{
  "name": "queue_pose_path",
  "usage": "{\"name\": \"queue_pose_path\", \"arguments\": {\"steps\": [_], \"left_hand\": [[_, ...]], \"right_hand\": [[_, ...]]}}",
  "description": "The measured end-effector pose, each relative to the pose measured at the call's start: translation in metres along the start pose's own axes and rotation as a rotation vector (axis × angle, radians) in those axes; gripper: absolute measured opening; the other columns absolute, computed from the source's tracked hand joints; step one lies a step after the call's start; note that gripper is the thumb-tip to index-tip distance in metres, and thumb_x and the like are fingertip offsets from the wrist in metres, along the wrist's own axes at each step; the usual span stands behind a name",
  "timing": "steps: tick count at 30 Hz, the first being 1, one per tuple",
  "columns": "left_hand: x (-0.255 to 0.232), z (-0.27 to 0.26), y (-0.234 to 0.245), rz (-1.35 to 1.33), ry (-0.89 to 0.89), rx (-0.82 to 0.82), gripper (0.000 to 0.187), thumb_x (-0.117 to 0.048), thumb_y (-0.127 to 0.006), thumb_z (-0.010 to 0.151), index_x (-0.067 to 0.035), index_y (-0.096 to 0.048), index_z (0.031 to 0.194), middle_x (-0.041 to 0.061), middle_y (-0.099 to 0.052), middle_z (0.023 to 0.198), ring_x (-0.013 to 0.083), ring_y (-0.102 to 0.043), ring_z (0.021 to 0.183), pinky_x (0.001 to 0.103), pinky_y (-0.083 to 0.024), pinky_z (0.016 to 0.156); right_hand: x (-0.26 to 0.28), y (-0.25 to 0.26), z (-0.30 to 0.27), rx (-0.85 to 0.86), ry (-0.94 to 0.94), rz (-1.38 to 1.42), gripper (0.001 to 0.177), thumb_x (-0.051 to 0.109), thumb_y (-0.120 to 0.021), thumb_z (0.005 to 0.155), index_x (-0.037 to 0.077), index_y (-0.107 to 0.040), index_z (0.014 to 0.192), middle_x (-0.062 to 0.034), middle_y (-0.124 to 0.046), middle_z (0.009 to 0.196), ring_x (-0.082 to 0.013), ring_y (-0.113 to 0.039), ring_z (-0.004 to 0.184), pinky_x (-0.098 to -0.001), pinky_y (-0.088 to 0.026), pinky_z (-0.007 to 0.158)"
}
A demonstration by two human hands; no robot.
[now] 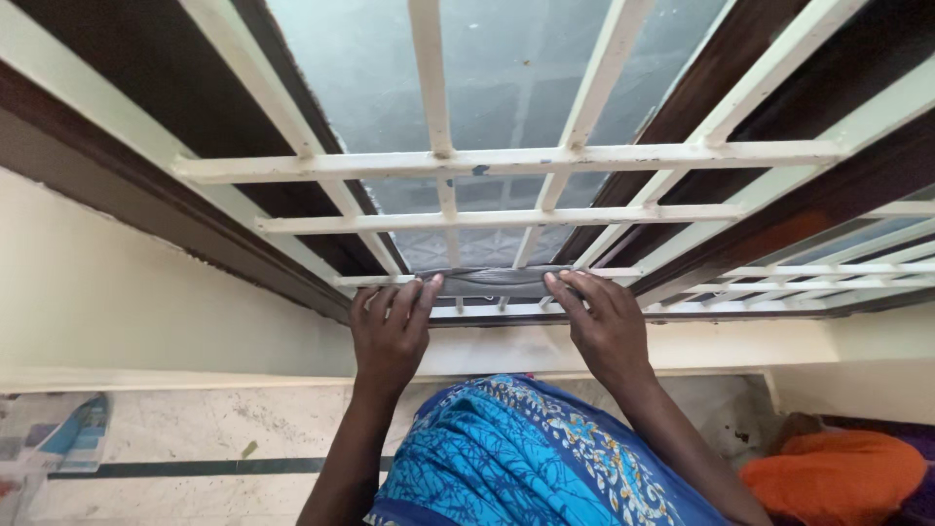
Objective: The person cleans a window grille by hand using a grey cloth, wiping several sections of the white metal frame and the glass behind it.
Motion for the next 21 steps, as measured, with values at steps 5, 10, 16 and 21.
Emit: {"name": "queue_pose_path", "arguments": {"steps": [5,10,16,21], "left_hand": [[0.033,-0.015,0.025,0.146,0.117,-0.01,0.046,-0.004,-0.072,0.087,-0.022,-0.074,0.13,-0.004,-0.066,0.122,0.0196,-0.059,0.11,0.047,-0.043,0.107],[0.054,-0.023,0.039,0.254,0.184,-0.021,0.044,-0.003,-0.074,0.085,-0.02,-0.074,0.126,-0.003,-0.067,0.121,0.0233,-0.059,0.109,0.048,-0.045,0.109],[0.045,-0.014,0.04,0.032,0.158,0.025,0.042,-0.002,-0.074,0.085,-0.015,-0.073,0.125,0.003,-0.067,0.128,0.0266,-0.06,0.119,0.044,-0.044,0.102],[0.027,0.002,0.032,-0.113,0.123,0.085,0.034,0.0,-0.071,0.084,-0.01,-0.071,0.117,0.003,-0.07,0.124,0.0225,-0.064,0.117,0.043,-0.046,0.102]], "right_hand": [[0.035,-0.013,0.029,0.045,0.162,0.053,0.062,0.001,-0.065,0.08,0.011,-0.063,0.141,-0.006,-0.063,0.129,-0.0237,-0.061,0.12,-0.0404,-0.049,0.1],[0.054,-0.024,0.045,0.032,0.279,0.083,0.056,0.012,-0.063,0.088,0.008,-0.06,0.144,-0.0081,-0.063,0.131,-0.0239,-0.061,0.121,-0.0395,-0.049,0.099],[0.042,-0.019,0.038,0.042,0.241,0.057,0.052,0.014,-0.062,0.09,0.01,-0.061,0.142,-0.0058,-0.064,0.129,-0.0222,-0.062,0.119,-0.0391,-0.049,0.097],[0.022,-0.007,0.025,0.067,0.179,0.04,0.051,0.014,-0.063,0.089,0.012,-0.063,0.14,-0.0045,-0.064,0.128,-0.0225,-0.062,0.118,-0.04,-0.048,0.097]]}}
Point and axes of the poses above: each hand's wrist, its own z-axis towards the middle knuckle, its own y-axis out of the back of the hand, x = y × z, the point moved 3 cm from there along z, towards the middle knuckle
